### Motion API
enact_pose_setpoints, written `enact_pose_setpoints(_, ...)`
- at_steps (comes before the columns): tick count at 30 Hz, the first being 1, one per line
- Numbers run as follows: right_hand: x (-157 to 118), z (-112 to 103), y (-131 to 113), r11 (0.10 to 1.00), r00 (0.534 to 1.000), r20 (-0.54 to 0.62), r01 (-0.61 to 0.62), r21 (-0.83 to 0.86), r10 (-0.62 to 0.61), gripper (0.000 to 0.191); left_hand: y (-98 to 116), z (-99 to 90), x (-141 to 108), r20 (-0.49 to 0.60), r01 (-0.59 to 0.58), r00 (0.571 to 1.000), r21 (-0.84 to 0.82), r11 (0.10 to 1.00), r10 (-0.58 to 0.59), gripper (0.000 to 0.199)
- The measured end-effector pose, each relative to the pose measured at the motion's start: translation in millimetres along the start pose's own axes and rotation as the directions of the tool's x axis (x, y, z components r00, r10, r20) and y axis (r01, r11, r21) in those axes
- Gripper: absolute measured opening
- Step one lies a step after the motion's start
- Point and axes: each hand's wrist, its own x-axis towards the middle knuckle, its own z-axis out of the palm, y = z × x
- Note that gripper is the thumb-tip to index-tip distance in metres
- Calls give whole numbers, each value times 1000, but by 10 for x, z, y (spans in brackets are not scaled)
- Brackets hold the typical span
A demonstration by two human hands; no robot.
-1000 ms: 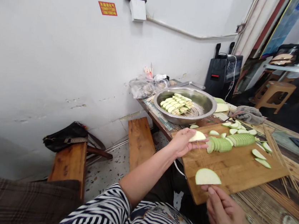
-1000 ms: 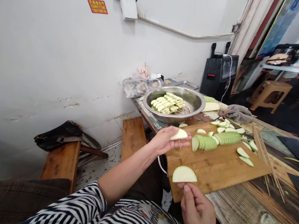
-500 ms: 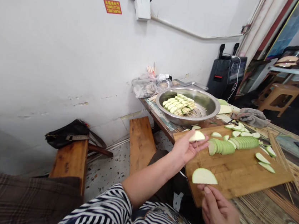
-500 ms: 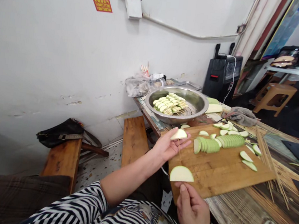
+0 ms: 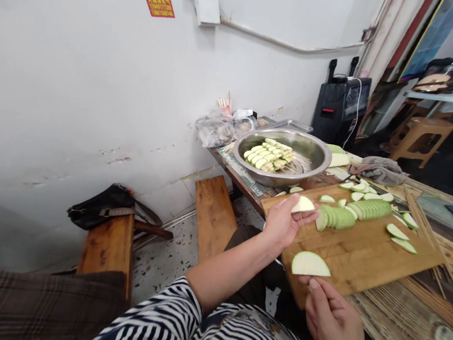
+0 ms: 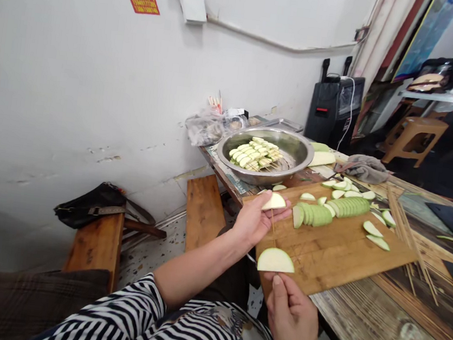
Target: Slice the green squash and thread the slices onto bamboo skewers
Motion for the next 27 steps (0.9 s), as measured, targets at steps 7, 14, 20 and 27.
enact_pose_setpoints(7,30,37,-70,998,998,-4,68,14,-68,45,-103,20,-93,45,71,996,36,997,-73,17)
enact_pose_setpoints(14,63,60,-142,995,995,-22,100,8,-100,42,-112,12,-148,42,112,992,77,991,-115,21)
enact_pose_setpoints(20,103,-5,-107,994,994,26,103,20,-104,40,-122,54,-202,74,123,989,84,989,-130,20)
enact_pose_setpoints(27,223,-107,-175,970,970,-15,242,-29,-243,35,-244,73,-309,145,232,952,223,947,-268,38)
